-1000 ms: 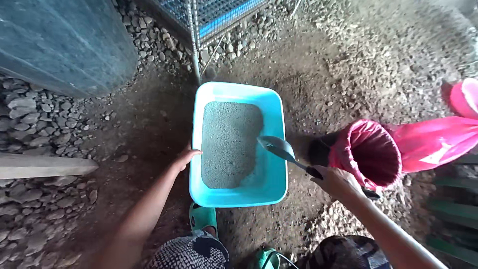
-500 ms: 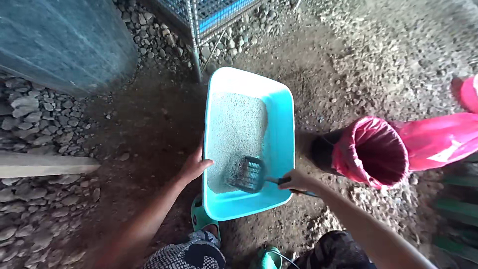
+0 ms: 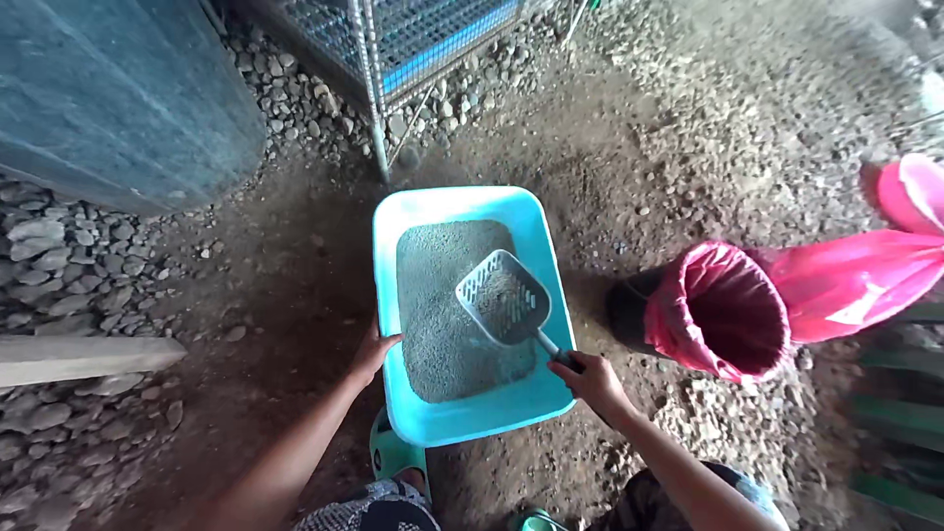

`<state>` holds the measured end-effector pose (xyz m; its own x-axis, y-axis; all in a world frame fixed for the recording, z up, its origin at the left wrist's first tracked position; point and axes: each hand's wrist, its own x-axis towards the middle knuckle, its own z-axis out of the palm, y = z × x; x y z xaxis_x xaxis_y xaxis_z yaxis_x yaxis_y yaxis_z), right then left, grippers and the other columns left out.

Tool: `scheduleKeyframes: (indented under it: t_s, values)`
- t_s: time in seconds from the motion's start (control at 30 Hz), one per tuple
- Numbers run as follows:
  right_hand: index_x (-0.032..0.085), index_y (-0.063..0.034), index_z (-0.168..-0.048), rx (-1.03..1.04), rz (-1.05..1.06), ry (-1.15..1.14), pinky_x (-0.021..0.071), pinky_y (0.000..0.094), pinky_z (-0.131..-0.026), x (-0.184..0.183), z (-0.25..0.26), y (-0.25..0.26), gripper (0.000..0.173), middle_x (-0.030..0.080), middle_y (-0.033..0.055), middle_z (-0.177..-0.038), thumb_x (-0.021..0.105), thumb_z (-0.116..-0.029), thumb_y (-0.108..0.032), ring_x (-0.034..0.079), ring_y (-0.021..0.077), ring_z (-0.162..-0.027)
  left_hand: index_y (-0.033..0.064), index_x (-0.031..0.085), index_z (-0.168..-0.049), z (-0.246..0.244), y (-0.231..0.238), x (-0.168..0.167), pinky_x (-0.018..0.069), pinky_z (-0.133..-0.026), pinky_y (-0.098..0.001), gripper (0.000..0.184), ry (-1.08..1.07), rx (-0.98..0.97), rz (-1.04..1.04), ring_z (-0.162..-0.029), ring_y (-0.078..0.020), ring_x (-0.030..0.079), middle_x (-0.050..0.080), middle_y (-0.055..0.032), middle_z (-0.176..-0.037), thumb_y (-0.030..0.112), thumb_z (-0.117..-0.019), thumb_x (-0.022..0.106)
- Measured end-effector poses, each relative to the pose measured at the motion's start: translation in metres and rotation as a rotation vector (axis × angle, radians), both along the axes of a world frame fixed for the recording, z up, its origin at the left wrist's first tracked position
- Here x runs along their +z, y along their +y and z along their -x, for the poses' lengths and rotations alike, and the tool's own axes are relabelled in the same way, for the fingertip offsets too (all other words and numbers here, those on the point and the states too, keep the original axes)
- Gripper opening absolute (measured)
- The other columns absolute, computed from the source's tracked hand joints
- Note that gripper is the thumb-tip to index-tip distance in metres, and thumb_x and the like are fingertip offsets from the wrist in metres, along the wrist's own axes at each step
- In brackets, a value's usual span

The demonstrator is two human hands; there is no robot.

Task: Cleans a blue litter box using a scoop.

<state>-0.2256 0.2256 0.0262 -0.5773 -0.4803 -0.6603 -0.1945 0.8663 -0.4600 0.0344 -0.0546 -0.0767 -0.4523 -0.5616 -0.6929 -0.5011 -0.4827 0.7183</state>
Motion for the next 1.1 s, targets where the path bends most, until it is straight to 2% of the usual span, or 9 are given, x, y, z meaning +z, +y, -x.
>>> scheduleKeyframes:
  t_s: [0.13, 0.33, 0.53, 0.63, 0.83, 0.9, 0.97, 1.03, 1.1]
  values:
    - [0.073, -0.0019, -0.103, -0.023, -0.039, -0.009, 0.0549, 0.0415, -0.063, 0.008, -0.002, 0.002, 0.035, 0.066, 0.0091, -0.074, 0.073, -0.0964, -0.036, 0.062, 0.0184, -0.059, -0.0046, 0.043, -0.147, 0.004, -0.002, 0.003, 0.0421, -0.109, -0.0512, 0.054, -0.14, -0.042, -0.088, -0.13, -0.0341, 0.053, 0.053, -0.0272, -0.14, 0.016, -0.1009, 0.064]
    - [0.073, -0.0026, -0.101, -0.016, -0.106, -0.074, 0.0555, 0.0402, -0.064, 0.004, 0.001, 0.01, 0.036, 0.066, 0.0082, -0.073, 0.071, -0.0978, -0.038, 0.063, 0.0183, -0.06, -0.0098, 0.052, -0.135, 0.008, 0.003, 0.01, 0.0465, -0.101, -0.0522, 0.042, -0.194, -0.107, 0.01, -0.117, -0.0352, 0.059, 0.06, -0.0289, -0.127, 0.001, -0.0949, 0.062]
    - [0.07, -0.0031, -0.094, -0.222, 0.044, -0.148, 0.0523, 0.0286, -0.049, 0.047, 0.024, 0.037, 0.031, 0.062, 0.0008, -0.062, 0.069, -0.0985, -0.034, 0.057, 0.0098, -0.047, -0.01, 0.046, -0.141, 0.014, 0.031, 0.018, 0.047, -0.1, -0.0524, 0.054, -0.111, -0.049, 0.05, -0.117, -0.035, 0.059, 0.058, -0.0296, -0.129, -0.003, -0.089, 0.06]
    - [0.069, 0.0017, -0.106, -0.398, 0.103, -0.102, 0.0519, 0.0298, -0.05, 0.093, 0.048, 0.062, 0.028, 0.062, 0.004, -0.068, 0.061, -0.1036, -0.025, 0.056, 0.0118, -0.05, -0.0082, 0.044, -0.144, 0.019, 0.033, 0.024, 0.0455, -0.101, -0.0516, 0.056, -0.076, -0.017, 0.059, -0.12, -0.0348, 0.056, 0.055, -0.0299, -0.134, -0.005, -0.0903, 0.057]
    - [0.067, 0.0004, -0.105, -0.711, 0.103, 0.342, 0.0511, 0.0294, -0.047, 0.141, 0.108, 0.15, 0.031, 0.059, 0.003, -0.064, 0.058, -0.1046, -0.029, 0.055, 0.0106, -0.049, -0.0078, 0.041, -0.146, 0.022, 0.03, 0.024, 0.0488, -0.1, -0.0438, 0.061, 0.014, -0.008, 0.067, -0.117, -0.0275, 0.059, 0.057, -0.0263, -0.132, -0.003, -0.0868, 0.056]
    - [0.067, 0.0068, -0.112, -0.597, -0.155, 0.515, 0.0534, 0.0478, -0.063, 0.145, 0.128, 0.173, 0.036, 0.065, 0.0184, -0.08, 0.061, -0.1039, -0.028, 0.061, 0.0262, -0.064, -0.0086, 0.043, -0.144, 0.024, 0.024, 0.026, 0.05, -0.098, -0.0432, 0.062, 0.023, -0.015, 0.064, -0.115, -0.0266, 0.061, 0.059, -0.0258, -0.13, -0.002, -0.085, 0.059]
    - [0.068, 0.0047, -0.119, -0.445, -0.488, 0.607, 0.0508, 0.0666, -0.088, 0.131, 0.15, 0.187, 0.046, 0.07, 0.0297, -0.108, 0.062, -0.0989, -0.035, 0.068, 0.0447, -0.1, -0.0089, 0.043, -0.144, 0.023, 0.02, 0.029, 0.0501, -0.099, -0.0408, 0.062, 0.014, -0.008, 0.05, -0.114, -0.0243, 0.061, 0.059, -0.0248, -0.13, -0.001, -0.0847, 0.06]
    - [0.067, 0.001, -0.124, -0.356, -0.715, 0.631, 0.0462, 0.0729, -0.095, 0.106, 0.165, 0.182, 0.048, 0.067, 0.0304, -0.123, 0.06, -0.0958, -0.037, 0.063, 0.0495, -0.117, -0.0089, 0.043, -0.145, 0.026, 0.013, 0.028, 0.0505, -0.1, -0.0387, 0.064, 0.019, 0.012, 0.048, -0.116, -0.0224, 0.062, 0.06, -0.0239, -0.131, 0.0, -0.0843, 0.061]
    - [0.066, 0.0007, -0.125, -0.294, -0.821, 0.601, 0.0466, 0.0739, -0.093, 0.078, 0.174, 0.177, 0.045, 0.066, 0.0303, -0.126, 0.058, -0.0944, -0.031, 0.062, 0.0504, -0.119, -0.0114, 0.047, -0.139, 0.028, 0.02, 0.028, 0.0533, -0.092, -0.0357, 0.063, 0.025, 0.055, 0.063, -0.106, -0.0193, 0.064, 0.063, -0.0219, -0.121, 0.002, -0.0791, 0.062]
